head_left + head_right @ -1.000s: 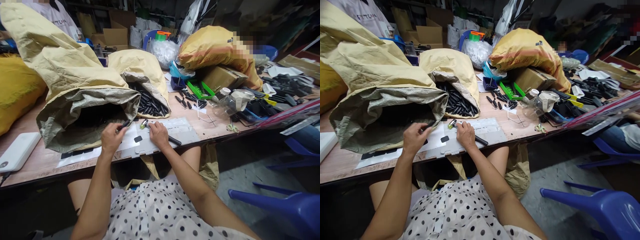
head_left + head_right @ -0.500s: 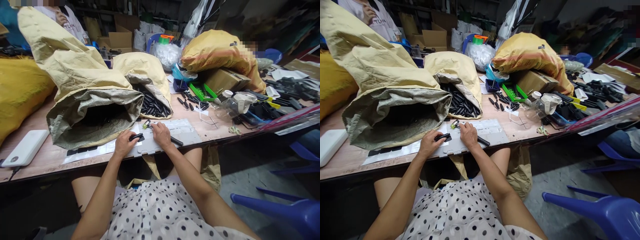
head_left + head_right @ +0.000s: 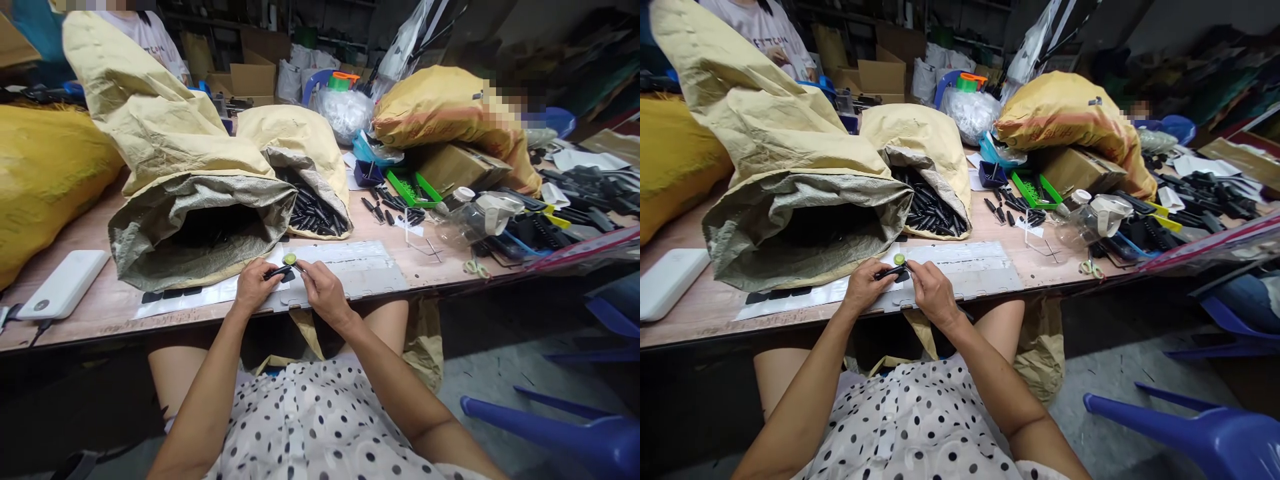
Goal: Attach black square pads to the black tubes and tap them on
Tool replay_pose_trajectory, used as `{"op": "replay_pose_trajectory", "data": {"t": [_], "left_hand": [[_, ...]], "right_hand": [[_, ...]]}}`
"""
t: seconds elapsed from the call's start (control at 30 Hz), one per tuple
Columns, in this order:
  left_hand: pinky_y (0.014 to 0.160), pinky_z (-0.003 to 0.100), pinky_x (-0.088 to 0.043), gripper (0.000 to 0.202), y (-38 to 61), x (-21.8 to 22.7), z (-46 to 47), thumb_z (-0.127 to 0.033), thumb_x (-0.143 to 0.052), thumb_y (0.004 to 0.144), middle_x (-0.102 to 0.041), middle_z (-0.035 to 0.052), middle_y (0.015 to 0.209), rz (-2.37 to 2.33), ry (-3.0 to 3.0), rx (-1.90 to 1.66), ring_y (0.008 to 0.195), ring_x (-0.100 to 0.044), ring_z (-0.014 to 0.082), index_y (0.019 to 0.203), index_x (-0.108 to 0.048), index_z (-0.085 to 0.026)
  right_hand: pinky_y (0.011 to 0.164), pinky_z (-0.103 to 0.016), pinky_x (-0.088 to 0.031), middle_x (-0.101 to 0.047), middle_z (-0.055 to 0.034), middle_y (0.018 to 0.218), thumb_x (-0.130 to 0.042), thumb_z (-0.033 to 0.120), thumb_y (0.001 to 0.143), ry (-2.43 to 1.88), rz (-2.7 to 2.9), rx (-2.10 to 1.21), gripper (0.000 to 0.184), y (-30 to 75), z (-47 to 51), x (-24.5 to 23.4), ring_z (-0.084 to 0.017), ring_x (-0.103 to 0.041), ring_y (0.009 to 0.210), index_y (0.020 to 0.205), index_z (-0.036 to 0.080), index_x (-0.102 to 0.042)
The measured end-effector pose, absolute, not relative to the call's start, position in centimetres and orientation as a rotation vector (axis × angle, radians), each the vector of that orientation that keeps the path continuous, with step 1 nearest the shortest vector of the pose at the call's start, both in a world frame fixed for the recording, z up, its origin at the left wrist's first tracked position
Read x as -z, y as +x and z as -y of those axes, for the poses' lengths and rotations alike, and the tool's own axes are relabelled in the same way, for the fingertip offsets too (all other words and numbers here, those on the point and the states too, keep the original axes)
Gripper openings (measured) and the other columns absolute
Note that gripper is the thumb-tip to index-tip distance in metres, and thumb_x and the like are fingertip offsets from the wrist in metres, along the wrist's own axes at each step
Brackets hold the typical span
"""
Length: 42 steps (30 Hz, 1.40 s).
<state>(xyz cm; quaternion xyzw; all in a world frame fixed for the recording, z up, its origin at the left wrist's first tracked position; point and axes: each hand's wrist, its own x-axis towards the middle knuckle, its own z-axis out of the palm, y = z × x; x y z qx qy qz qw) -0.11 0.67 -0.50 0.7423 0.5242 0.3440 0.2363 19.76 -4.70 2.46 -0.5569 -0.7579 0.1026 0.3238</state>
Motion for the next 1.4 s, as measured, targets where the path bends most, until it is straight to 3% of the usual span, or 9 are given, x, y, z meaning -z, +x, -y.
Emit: {"op": "replay_pose_trajectory", "data": {"t": [0.37,0.77,1.13,1.3,1.4], "left_hand": [[0.076,0.031,-0.049,0.005,0.1,0.4,-0.6,-0.024,-0.075,0.081,-0.068,0.0012,0.082,-1.438,1.985,-0.968,0.08,-0.062,0.0193,0.085,-0.077,-0.023],[0.077,0.032,-0.052,0.013,0.3,0.4,-0.6,-0.025,-0.073,0.075,-0.069,0.0021,0.085,-1.478,2.002,-0.948,0.079,-0.063,0.0196,0.087,-0.077,-0.023],[0.076,0.032,-0.05,0.02,-0.6,-1.8,0.7,-0.039,-0.064,0.082,-0.067,0.0028,0.083,-1.33,1.827,-0.983,0.082,-0.061,0.0205,0.085,-0.073,-0.021],[0.061,0.029,-0.047,0.043,-2.2,-2.9,6.1,-0.057,-0.068,0.079,-0.07,0.0036,0.078,-0.859,1.333,-0.457,0.062,-0.057,0.0157,0.098,-0.071,-0.018],[0.057,0.028,-0.044,0.046,-2.2,-0.6,8.2,-0.061,-0.072,0.073,-0.068,0.0027,0.068,-0.91,1.195,-0.234,0.056,-0.055,0.0149,0.089,-0.071,-0.018]], "right_hand": [[0.088,-0.03,-0.054,-0.068,-0.0074,0.1,-0.046,0.023,0.101,-1.371,1.985,-0.274,0.037,18.8,4.7,-2.5,-0.02,-0.065,0.095,0.131,0.024,-0.067],[0.084,-0.027,-0.048,-0.066,-0.0068,0.102,-0.046,0.02,0.099,-1.709,2.019,-0.049,0.039,20.6,0.6,-2.3,-0.021,-0.06,0.097,0.13,0.027,-0.069],[0.077,-0.032,-0.04,-0.062,-0.0112,0.104,-0.044,0.019,0.101,-1.925,2.169,0.135,0.041,20.5,-0.6,-1.1,-0.025,-0.051,0.096,0.135,0.027,-0.066],[0.078,-0.033,-0.039,-0.061,-0.0116,0.107,-0.043,0.02,0.101,-1.953,2.164,0.128,0.041,20.2,-0.6,-1.4,-0.025,-0.05,0.097,0.135,0.026,-0.065],[0.078,-0.033,-0.039,-0.061,-0.0118,0.108,-0.043,0.019,0.101,-1.975,2.154,0.111,0.041,20.1,-0.6,-1.4,-0.026,-0.05,0.098,0.135,0.025,-0.065]]}}
